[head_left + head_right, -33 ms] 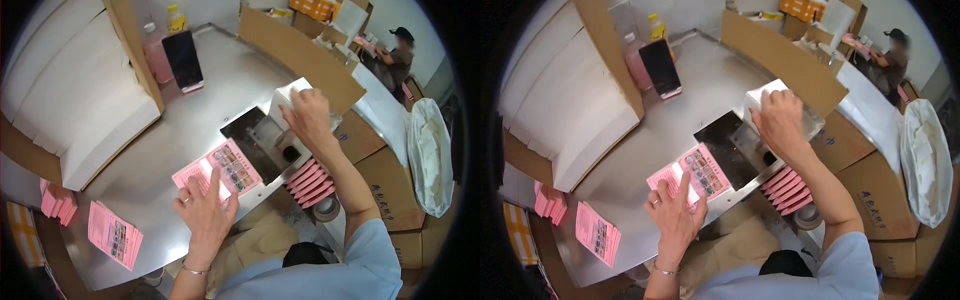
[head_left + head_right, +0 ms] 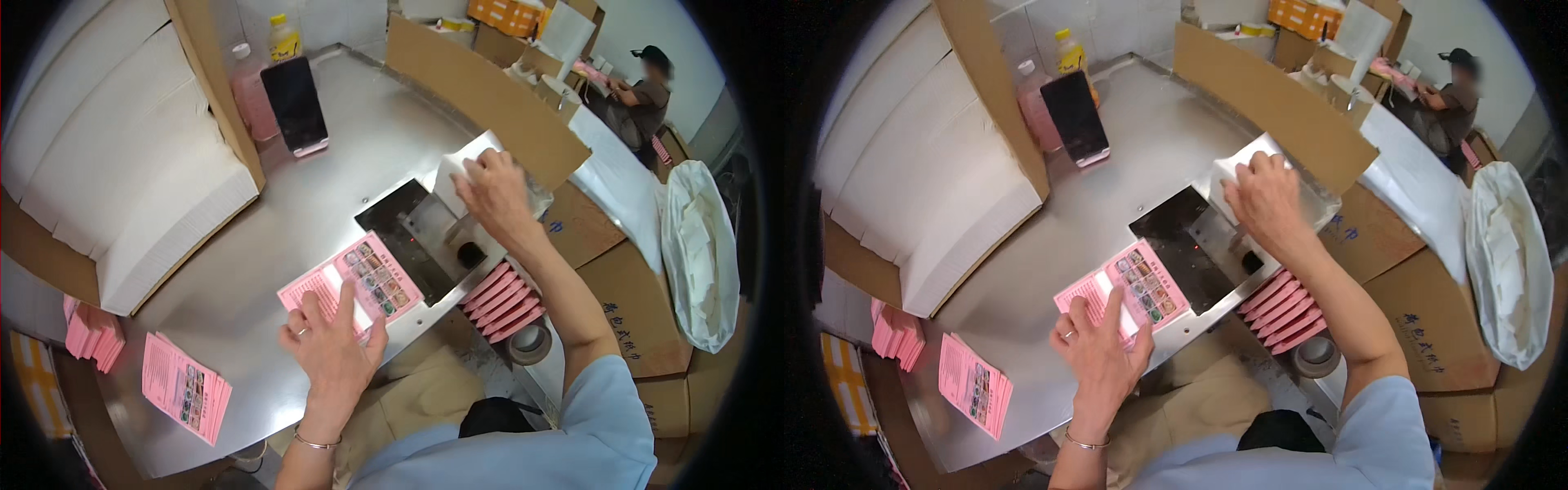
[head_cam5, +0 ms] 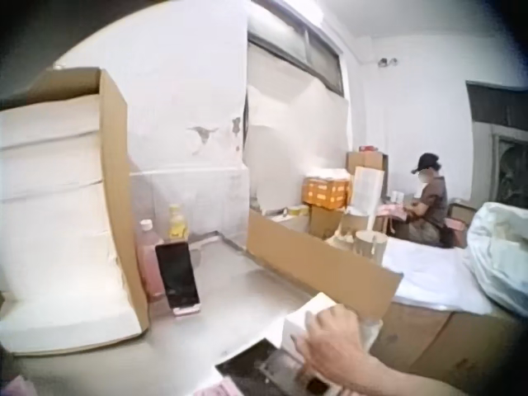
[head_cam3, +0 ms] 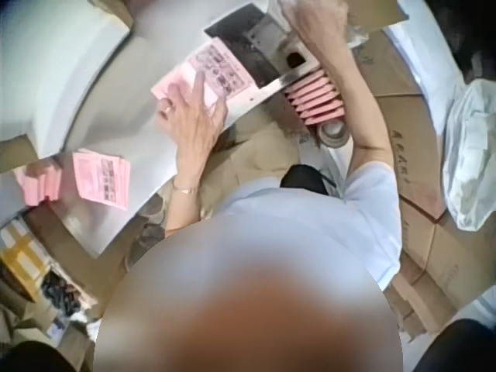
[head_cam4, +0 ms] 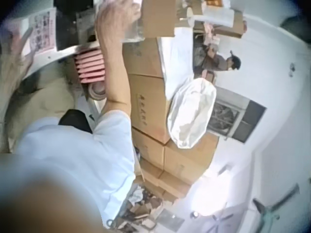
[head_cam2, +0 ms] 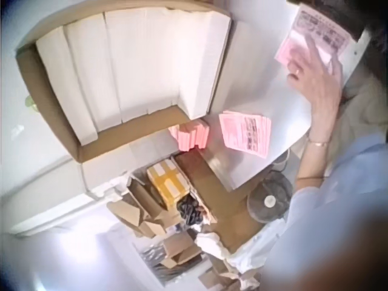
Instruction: The recorder organizes pink instructional slips and white foam pieces, then places a large stack of slips into a plastic bag and puts it into a cardboard box.
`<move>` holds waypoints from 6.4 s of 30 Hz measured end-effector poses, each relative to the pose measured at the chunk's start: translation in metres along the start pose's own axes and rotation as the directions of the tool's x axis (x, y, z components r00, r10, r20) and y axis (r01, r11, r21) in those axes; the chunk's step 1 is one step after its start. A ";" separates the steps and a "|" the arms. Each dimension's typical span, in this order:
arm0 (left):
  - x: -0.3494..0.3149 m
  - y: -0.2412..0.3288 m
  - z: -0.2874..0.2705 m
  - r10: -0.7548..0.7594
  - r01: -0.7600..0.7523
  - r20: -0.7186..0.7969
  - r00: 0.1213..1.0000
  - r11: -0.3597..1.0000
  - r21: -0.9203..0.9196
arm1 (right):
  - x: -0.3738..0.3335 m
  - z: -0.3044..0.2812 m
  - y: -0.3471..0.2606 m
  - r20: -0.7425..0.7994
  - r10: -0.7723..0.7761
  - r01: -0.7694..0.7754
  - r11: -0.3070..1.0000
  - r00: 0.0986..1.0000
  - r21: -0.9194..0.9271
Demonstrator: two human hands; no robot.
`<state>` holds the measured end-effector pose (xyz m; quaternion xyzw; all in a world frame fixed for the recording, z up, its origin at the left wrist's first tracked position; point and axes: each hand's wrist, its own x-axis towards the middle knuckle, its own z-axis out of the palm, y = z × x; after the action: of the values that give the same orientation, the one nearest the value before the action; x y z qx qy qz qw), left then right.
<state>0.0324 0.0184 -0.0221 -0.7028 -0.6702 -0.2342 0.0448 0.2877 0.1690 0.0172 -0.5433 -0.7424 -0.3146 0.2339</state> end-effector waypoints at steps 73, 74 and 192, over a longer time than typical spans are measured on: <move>-0.015 -0.030 -0.011 0.151 -0.139 0.052 0.987 0.973 -0.185 | -0.010 0.014 0.018 0.166 0.101 -0.165 0.887 0.981 0.432; -0.015 -0.032 -0.010 0.166 -0.144 0.078 0.983 0.962 -0.233 | -0.014 0.017 0.018 0.126 0.092 -0.138 0.893 0.988 0.429; 0.001 -0.001 -0.003 0.215 -0.214 0.081 0.973 0.977 -0.026 | -0.025 0.034 0.003 0.020 0.068 -0.070 0.934 0.998 0.351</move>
<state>0.0308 0.0180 -0.0189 -0.7806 -0.5896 -0.2042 0.0356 0.2978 0.1776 -0.0224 -0.5198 -0.7679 -0.1665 0.3352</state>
